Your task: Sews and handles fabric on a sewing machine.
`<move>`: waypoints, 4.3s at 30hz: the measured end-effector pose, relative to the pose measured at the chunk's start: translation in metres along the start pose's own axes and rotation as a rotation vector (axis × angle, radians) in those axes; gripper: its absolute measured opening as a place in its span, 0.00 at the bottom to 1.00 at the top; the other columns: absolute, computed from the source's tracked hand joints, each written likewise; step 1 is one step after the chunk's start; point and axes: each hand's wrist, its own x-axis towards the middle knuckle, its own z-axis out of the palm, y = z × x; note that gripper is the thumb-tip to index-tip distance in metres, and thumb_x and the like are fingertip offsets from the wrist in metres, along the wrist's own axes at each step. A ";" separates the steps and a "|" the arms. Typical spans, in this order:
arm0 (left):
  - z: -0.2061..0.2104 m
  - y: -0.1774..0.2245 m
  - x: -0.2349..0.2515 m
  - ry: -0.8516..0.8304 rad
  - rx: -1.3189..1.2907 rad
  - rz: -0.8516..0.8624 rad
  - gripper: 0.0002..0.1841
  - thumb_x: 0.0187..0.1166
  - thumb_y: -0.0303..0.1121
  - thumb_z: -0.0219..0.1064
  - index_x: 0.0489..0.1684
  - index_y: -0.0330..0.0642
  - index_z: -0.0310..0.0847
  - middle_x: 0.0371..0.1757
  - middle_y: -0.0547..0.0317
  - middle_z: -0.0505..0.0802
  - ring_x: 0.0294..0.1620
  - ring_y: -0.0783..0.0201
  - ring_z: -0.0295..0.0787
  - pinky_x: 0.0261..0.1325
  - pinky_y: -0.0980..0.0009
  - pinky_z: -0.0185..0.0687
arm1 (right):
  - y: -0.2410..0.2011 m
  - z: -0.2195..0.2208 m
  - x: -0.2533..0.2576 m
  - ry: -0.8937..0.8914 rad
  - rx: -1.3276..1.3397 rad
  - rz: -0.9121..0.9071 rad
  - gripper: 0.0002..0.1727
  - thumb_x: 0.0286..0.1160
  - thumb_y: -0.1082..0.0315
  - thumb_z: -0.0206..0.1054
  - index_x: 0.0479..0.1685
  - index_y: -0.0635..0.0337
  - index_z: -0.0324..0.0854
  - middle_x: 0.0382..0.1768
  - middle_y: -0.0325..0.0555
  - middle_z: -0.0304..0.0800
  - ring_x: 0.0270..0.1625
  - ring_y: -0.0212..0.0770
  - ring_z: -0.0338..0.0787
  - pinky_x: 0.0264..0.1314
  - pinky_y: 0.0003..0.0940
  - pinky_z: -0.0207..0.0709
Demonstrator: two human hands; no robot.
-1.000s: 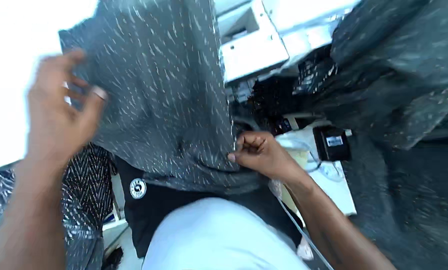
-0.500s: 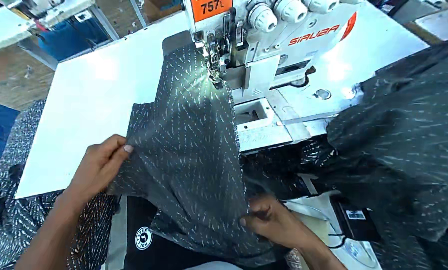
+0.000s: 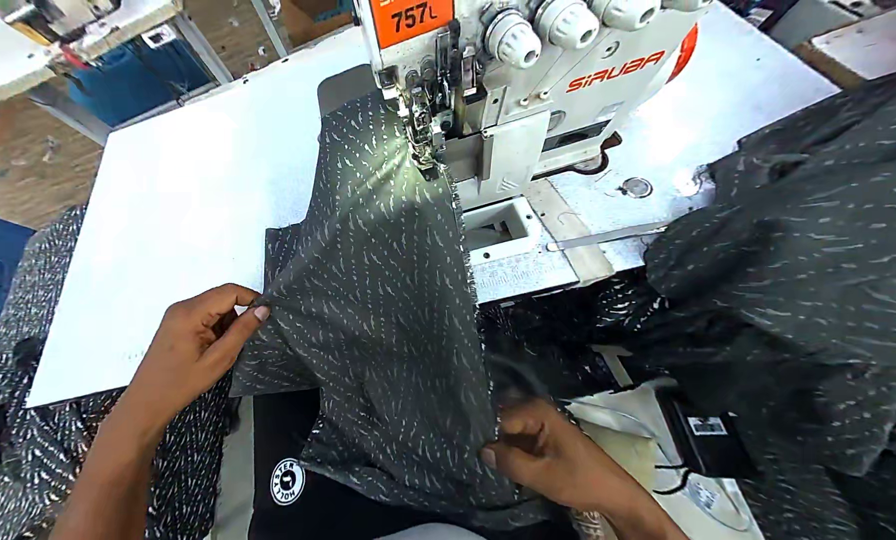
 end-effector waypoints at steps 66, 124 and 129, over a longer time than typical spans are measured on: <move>0.043 -0.019 0.007 0.290 -0.316 -0.082 0.09 0.77 0.36 0.69 0.44 0.42 0.90 0.26 0.64 0.91 0.17 0.71 0.83 0.16 0.78 0.78 | -0.240 -0.278 0.204 0.887 -0.755 0.448 0.43 0.88 0.32 0.37 0.63 0.65 0.79 0.51 0.62 0.88 0.48 0.53 0.91 0.52 0.58 0.83; -0.034 0.022 0.072 0.155 0.210 -0.108 0.28 0.85 0.55 0.61 0.79 0.52 0.72 0.74 0.59 0.82 0.46 0.72 0.87 0.46 0.69 0.85 | -0.045 -0.022 0.016 -0.131 -0.154 0.218 0.03 0.65 0.70 0.79 0.34 0.56 0.91 0.29 0.35 0.94 0.29 0.27 0.91 0.32 0.24 0.88; 0.021 -0.002 0.035 -0.089 0.306 -0.053 0.33 0.85 0.56 0.59 0.74 0.35 0.76 0.73 0.24 0.77 0.63 0.29 0.81 0.64 0.32 0.74 | -0.033 -0.018 -0.028 -0.080 0.033 0.240 0.05 0.64 0.75 0.79 0.34 0.57 0.89 0.27 0.35 0.93 0.26 0.23 0.88 0.27 0.18 0.81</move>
